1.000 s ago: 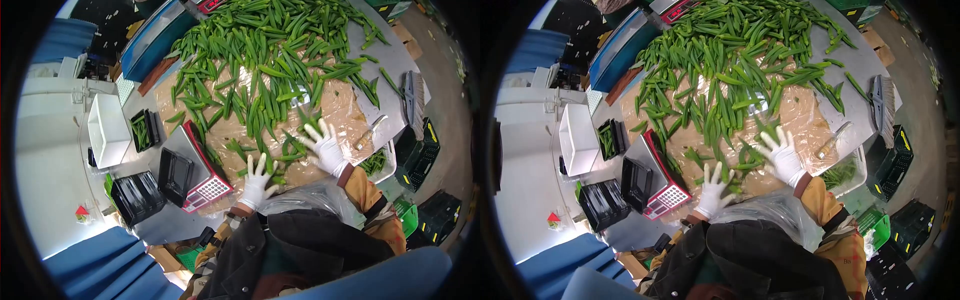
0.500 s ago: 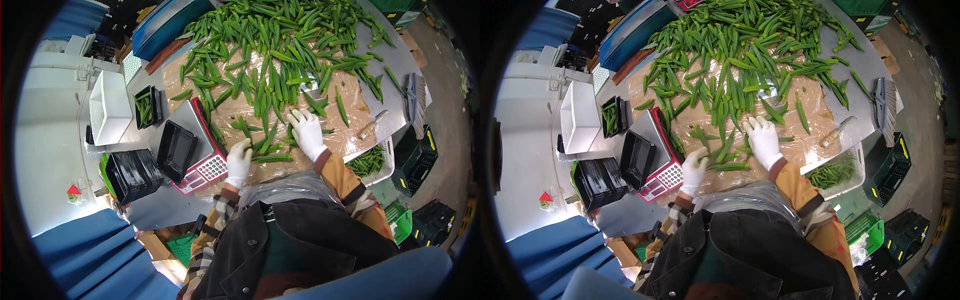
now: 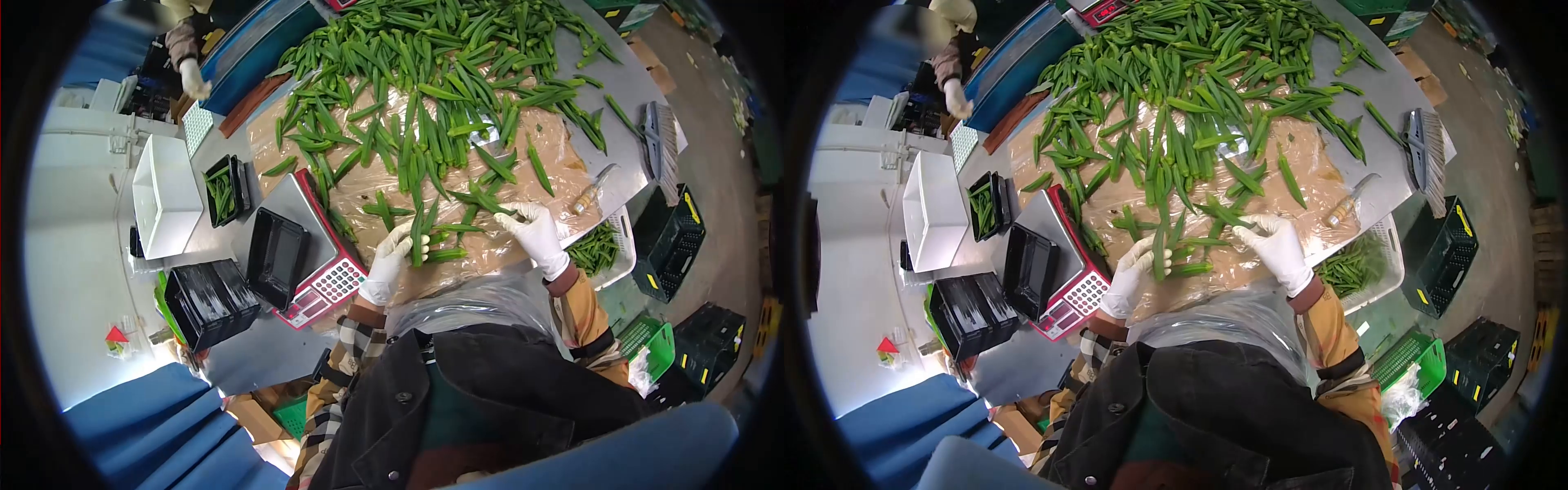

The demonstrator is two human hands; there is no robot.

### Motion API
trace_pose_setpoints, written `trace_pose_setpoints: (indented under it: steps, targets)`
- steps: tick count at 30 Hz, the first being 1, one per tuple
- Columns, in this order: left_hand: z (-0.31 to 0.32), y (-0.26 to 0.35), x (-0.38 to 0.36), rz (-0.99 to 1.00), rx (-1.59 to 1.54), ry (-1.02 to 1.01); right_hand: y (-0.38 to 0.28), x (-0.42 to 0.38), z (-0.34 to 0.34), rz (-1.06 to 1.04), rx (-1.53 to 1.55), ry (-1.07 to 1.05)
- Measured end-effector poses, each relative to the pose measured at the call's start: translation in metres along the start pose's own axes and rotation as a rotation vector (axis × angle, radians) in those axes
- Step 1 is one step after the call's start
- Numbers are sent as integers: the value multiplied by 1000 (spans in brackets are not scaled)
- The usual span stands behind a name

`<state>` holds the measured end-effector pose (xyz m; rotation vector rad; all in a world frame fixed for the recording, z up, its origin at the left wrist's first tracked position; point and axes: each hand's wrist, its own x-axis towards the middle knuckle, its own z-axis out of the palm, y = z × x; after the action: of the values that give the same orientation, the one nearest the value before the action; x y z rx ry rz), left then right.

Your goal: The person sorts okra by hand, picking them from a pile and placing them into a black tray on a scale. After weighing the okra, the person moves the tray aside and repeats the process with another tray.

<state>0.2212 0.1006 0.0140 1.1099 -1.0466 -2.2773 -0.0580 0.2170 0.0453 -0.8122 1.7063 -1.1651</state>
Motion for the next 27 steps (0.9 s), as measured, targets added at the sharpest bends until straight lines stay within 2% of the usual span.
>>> trace_pose_setpoints:
  steps: [3, 7, 10, 11, 12, 14, 15, 17, 18, 19, 22, 23, 24, 25, 27]
  targets:
    - [7, 3, 4, 8, -71, -23, -8, -10, 6, -155, -14, 30]
    - [15, 11, 5, 29, -100, 11, -13, -15, 8, -224, -44, -5]
    - [7, 11, 16, 62, 66, 194, -19, -19, 2, -280, 35, 40]
    - [6, 11, 21, 54, 182, 322, -24, -22, -1, -195, 196, 89]
    - [7, 11, 25, 107, 281, 347, -22, -21, -4, -116, 417, 166]
    - [8, 8, 33, 216, 474, 394, -26, -13, -15, -100, 810, 167]
    - [-7, -10, 45, 228, 587, 376, -26, -9, -16, -32, 734, 192]
    - [0, -16, 45, 337, 1082, 408, -23, -2, -13, 101, 584, 242]
    - [5, -19, 45, 390, 1331, 418, -16, 3, -3, -1, 410, 206]
    - [6, -22, 46, 287, 1288, 387, -4, 11, 18, -100, 237, 171]
    - [-11, -21, 50, 297, 1230, 315, 32, 26, 73, -341, -407, 91]
    - [-29, -33, 54, 347, 1084, 351, 39, 29, 83, -408, -690, 12]
    - [-8, -1, 34, 257, 1065, 411, 45, 33, 91, -472, -973, -71]
    - [-11, 5, 27, 307, 1073, 443, 55, 36, 99, -525, -1229, -64]
    - [-23, 15, 13, 395, 1041, 456, 50, 37, 97, -491, -1143, -24]
